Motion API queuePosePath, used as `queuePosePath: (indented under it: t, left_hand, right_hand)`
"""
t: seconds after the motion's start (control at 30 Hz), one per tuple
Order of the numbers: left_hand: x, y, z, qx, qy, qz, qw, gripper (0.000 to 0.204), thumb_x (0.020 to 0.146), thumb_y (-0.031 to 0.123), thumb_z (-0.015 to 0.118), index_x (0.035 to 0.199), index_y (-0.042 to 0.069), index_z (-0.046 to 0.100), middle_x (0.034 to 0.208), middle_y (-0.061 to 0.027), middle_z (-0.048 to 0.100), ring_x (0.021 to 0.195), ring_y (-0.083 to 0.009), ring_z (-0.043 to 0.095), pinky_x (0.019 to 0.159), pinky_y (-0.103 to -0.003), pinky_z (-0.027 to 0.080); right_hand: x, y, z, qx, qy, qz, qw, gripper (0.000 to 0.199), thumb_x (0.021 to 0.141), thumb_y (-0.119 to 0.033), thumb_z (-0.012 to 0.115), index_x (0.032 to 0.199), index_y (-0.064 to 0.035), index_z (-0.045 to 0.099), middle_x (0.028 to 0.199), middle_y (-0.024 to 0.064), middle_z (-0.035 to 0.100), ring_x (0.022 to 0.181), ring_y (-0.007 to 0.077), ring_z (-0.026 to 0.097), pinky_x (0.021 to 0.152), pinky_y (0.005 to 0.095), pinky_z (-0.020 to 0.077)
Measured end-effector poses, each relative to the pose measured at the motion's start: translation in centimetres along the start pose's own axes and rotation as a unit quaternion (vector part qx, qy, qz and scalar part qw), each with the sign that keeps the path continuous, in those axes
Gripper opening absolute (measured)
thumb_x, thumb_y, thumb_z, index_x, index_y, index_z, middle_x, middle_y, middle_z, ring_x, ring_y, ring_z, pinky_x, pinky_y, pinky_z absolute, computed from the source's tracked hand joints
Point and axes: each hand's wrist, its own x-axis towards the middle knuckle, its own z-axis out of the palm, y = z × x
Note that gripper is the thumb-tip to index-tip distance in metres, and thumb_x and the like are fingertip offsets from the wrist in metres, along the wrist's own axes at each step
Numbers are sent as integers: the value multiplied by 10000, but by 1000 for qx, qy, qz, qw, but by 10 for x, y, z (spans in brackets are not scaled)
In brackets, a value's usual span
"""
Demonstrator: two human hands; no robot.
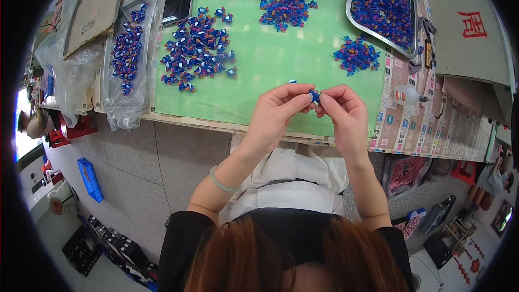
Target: Assembling small plastic toy components by applying glue from a squeeze bottle.
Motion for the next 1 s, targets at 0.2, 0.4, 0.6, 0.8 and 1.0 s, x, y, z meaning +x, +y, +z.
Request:
queuePosePath:
  t: [0.2,0.4,0.6,0.8,1.0]
  left_hand:
    - [1,-2,-1,20,6,15,1000,194,777,19,534,966,-22,557,884,-84,585,758,-128,549,696,-235,439]
    - [-3,2,12,119,51,64,990,221,759,5,550,978,-19,563,886,-74,589,758,-100,533,703,-217,425]
    - [2,-10,11,331,64,268,903,244,734,-34,547,976,-9,568,854,-50,576,734,-102,503,695,-210,404]
    - [0,-12,10,407,69,306,858,271,695,-49,562,961,1,575,802,-61,570,719,-119,513,667,-223,415]
    - [1,-14,11,423,96,330,838,223,670,-11,585,891,24,595,728,-79,566,659,-175,533,584,-265,435]
  right_hand:
    - [-4,6,3,-131,47,-99,985,55,789,-35,529,810,16,519,729,37,552,655,81,535,602,192,426]
    - [-1,-1,5,-102,37,-68,992,58,789,-38,532,814,14,524,735,40,562,666,83,544,610,193,429]
    - [1,-3,7,-29,36,-41,998,63,783,-42,533,806,17,526,736,62,572,666,108,558,621,221,448]
    - [2,0,3,77,13,21,997,55,784,-41,520,780,14,527,728,69,574,643,118,559,618,235,459]
    - [2,5,3,55,12,20,998,61,779,-44,528,779,17,525,723,67,574,634,114,558,609,224,452]
